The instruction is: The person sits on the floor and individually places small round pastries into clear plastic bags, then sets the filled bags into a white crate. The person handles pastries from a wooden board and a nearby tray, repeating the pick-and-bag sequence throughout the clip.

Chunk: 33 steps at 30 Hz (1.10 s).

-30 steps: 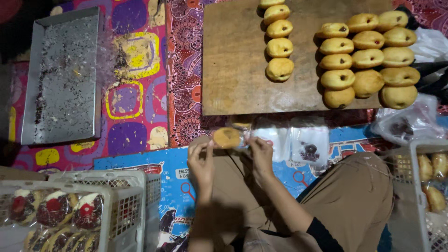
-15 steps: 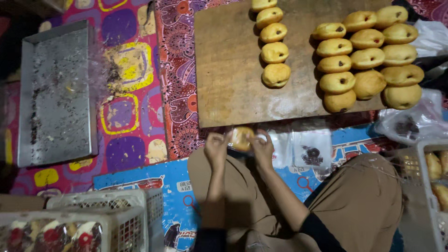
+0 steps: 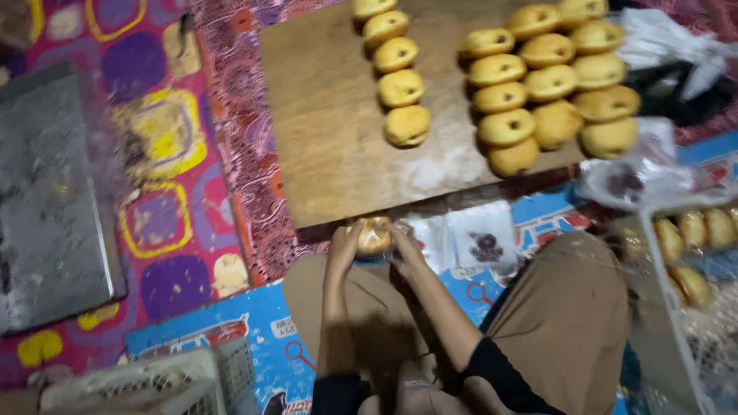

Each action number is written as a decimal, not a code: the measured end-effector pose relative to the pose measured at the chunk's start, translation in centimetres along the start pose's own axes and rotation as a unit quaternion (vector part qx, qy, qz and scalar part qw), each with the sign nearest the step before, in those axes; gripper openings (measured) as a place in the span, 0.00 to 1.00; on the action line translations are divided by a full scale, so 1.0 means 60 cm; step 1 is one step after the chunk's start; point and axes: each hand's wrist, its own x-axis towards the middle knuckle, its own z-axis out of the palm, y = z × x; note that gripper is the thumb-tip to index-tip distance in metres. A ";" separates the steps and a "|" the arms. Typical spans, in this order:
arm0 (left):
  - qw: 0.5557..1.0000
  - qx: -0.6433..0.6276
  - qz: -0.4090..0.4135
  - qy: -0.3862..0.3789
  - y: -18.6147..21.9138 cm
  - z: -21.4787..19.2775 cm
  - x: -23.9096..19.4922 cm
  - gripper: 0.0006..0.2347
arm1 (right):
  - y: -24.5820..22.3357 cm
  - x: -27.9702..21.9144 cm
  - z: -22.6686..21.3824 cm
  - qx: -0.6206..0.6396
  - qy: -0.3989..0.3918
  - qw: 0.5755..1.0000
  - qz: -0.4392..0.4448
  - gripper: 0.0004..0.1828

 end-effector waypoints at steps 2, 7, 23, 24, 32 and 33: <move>0.989 -0.075 0.108 0.064 0.019 0.024 -0.081 0.22 | -0.004 -0.043 -0.042 -0.017 -0.021 1.000 0.011 0.42; 0.983 -0.113 0.136 -0.052 0.105 0.133 -0.237 0.28 | -0.033 -0.181 -0.187 -0.060 -0.170 0.974 -0.139 0.51; 0.907 -0.239 0.228 -0.263 0.338 0.367 -0.358 0.38 | -0.433 -0.382 -0.824 -0.557 0.512 0.597 -0.266 0.43; 0.912 -0.241 0.223 -0.247 0.330 0.364 -0.352 0.38 | -0.426 -0.351 -0.831 -0.584 0.497 0.583 -0.267 0.43; 0.946 -0.213 0.175 -0.171 0.261 0.310 -0.321 0.31 | -0.373 -0.217 -0.863 -0.617 0.453 0.612 -0.200 0.50; 0.949 -0.223 0.164 -0.154 0.252 0.305 -0.320 0.31 | -0.376 -0.210 -0.871 -0.601 0.450 0.631 -0.197 0.50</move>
